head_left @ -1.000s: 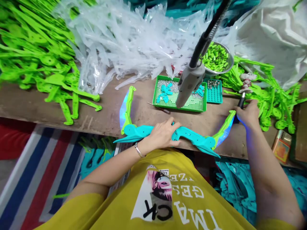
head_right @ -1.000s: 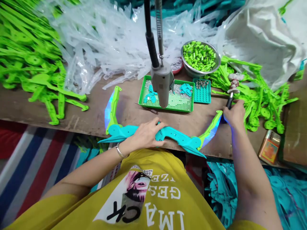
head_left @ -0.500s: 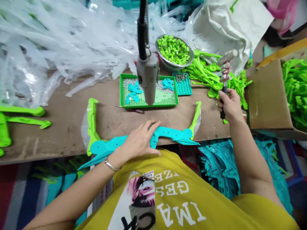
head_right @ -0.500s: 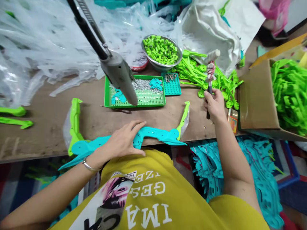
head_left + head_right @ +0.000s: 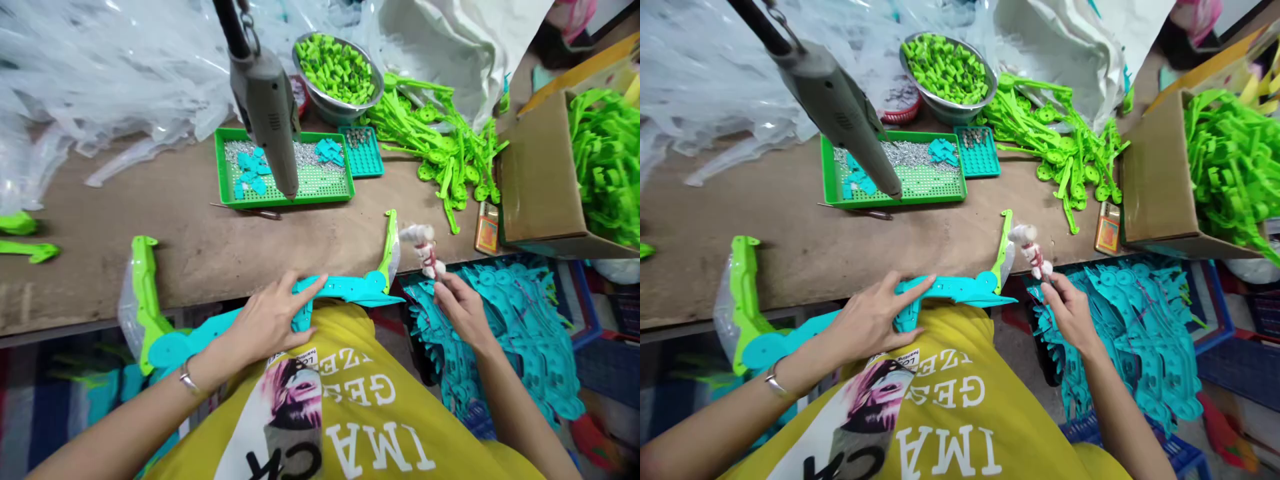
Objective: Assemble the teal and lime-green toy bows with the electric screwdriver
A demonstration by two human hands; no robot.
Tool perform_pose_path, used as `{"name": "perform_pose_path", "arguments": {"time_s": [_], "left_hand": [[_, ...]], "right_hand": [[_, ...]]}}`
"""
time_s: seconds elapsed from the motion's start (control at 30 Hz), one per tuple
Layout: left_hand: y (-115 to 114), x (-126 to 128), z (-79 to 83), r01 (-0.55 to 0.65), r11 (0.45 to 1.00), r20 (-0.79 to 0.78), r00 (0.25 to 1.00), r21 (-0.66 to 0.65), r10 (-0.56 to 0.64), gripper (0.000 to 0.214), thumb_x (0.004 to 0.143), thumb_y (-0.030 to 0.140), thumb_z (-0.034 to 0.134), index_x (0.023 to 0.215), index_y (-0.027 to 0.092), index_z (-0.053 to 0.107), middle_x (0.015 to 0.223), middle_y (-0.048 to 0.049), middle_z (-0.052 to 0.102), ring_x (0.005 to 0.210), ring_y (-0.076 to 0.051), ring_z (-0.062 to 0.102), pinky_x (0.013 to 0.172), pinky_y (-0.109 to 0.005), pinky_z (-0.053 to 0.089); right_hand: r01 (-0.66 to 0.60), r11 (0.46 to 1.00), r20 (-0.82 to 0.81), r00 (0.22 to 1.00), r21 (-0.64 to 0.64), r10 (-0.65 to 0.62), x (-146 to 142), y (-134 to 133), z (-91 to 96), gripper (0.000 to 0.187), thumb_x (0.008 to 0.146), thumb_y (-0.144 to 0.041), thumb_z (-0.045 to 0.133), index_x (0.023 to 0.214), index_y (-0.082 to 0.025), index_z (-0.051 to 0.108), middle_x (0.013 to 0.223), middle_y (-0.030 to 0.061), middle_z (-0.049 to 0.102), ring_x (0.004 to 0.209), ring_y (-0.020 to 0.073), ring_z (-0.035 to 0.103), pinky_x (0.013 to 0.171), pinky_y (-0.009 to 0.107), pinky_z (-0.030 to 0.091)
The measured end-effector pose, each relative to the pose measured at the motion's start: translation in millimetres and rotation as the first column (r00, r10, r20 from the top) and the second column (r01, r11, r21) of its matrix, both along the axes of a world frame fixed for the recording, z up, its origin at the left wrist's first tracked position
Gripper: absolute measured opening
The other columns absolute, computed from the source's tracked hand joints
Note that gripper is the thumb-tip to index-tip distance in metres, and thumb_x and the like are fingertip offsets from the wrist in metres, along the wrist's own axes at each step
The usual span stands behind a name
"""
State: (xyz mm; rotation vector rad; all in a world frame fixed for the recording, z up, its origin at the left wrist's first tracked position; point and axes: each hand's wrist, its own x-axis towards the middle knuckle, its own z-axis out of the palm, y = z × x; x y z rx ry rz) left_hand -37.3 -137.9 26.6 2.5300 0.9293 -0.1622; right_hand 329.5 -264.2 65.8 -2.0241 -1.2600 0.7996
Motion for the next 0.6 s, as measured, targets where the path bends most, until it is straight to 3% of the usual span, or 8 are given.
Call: {"name": "perform_pose_path", "arguments": {"time_s": [0.13, 0.33, 0.5, 0.6], "left_hand": [[-10, 1, -3.8, -0.012, 1.0, -0.022, 1.0, 0.006, 0.012, 0.085, 0.089, 0.041, 0.069, 0.164, 0.033, 0.031, 0.136, -0.0169, 0.048, 0.104, -0.032, 0.066, 0.083, -0.042, 0.058], [-20, 2, -5.5, -0.029, 0.999, -0.047, 0.998, -0.022, 0.028, 0.088, 0.088, 0.038, 0.071, 0.165, 0.033, 0.029, 0.128, -0.0159, 0.05, 0.103, -0.033, 0.065, 0.082, -0.043, 0.057], [-20, 4, -5.5, -0.059, 0.998, -0.034, 0.998, -0.03, 0.058, 0.089, 0.086, 0.036, 0.072, 0.165, 0.034, 0.029, 0.134, -0.016, 0.048, 0.105, -0.032, 0.064, 0.085, -0.044, 0.057], [-20, 5, -6.6, -0.068, 0.997, -0.029, 0.997, -0.043, 0.067, 0.089, 0.085, 0.035, 0.072, 0.164, 0.035, 0.03, 0.133, -0.0159, 0.049, 0.103, -0.032, 0.064, 0.084, -0.044, 0.057]], "right_hand": [[-0.07, 0.996, 0.105, 0.992, -0.061, 0.076, -13, -30, -9.0, 0.036, 0.098, -0.047, 0.058, 0.118, -0.02, 0.073, 0.087, 0.0032, 0.076, 0.067, 0.0162, 0.067, 0.064, 0.028, 0.055], [-0.13, 0.988, 0.182, 0.973, -0.081, 0.143, -12, -46, -17.2, 0.038, 0.099, -0.043, 0.059, 0.129, -0.023, 0.073, 0.112, 0.006, 0.08, 0.091, 0.0246, 0.077, 0.081, 0.035, 0.061], [-0.054, 0.995, 0.261, 0.965, 0.084, 0.03, -14, -49, -13.6, 0.037, 0.099, -0.038, 0.059, 0.129, -0.021, 0.072, 0.115, 0.0078, 0.08, 0.098, 0.0257, 0.077, 0.085, 0.035, 0.061], [-0.108, 0.994, 0.279, 0.955, 0.021, 0.098, -16, -43, -16.4, 0.036, 0.099, -0.04, 0.058, 0.126, -0.021, 0.074, 0.11, 0.0086, 0.08, 0.09, 0.0245, 0.076, 0.08, 0.034, 0.061]]}}
